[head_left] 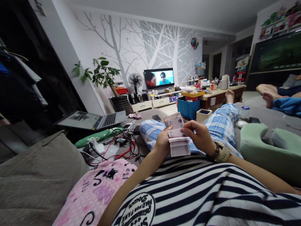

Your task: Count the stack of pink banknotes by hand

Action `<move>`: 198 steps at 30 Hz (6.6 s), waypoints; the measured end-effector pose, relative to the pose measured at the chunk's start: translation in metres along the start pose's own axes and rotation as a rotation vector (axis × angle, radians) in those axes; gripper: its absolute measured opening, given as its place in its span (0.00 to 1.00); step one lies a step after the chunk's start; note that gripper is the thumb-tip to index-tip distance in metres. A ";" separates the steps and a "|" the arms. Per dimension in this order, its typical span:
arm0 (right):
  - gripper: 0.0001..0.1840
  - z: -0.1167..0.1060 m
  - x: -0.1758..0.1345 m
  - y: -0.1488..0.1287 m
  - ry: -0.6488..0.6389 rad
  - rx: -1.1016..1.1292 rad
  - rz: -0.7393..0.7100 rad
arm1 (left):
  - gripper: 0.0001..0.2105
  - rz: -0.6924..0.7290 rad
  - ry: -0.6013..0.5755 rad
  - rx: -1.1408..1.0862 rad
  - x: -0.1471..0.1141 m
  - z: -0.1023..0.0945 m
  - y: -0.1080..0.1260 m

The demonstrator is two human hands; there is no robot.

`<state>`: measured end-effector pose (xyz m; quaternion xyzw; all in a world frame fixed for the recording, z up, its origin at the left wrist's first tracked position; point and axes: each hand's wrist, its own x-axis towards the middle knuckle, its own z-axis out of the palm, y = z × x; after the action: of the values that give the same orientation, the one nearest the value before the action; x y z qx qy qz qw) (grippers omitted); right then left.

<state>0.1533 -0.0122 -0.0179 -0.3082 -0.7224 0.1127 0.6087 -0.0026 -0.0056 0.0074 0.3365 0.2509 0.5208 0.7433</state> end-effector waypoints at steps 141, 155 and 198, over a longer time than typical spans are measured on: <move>0.19 -0.003 -0.002 0.002 -0.046 0.009 0.053 | 0.12 -0.020 0.060 -0.024 0.005 -0.004 -0.002; 0.24 -0.002 0.000 -0.003 -0.117 -0.043 0.051 | 0.08 0.147 0.164 0.041 0.011 -0.008 -0.007; 0.17 -0.001 -0.002 0.006 -0.055 0.062 0.084 | 0.13 -0.047 0.130 -0.027 -0.002 0.007 0.001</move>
<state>0.1565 -0.0086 -0.0228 -0.3159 -0.7214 0.1691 0.5926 0.0009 -0.0085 0.0128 0.2861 0.2994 0.5272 0.7420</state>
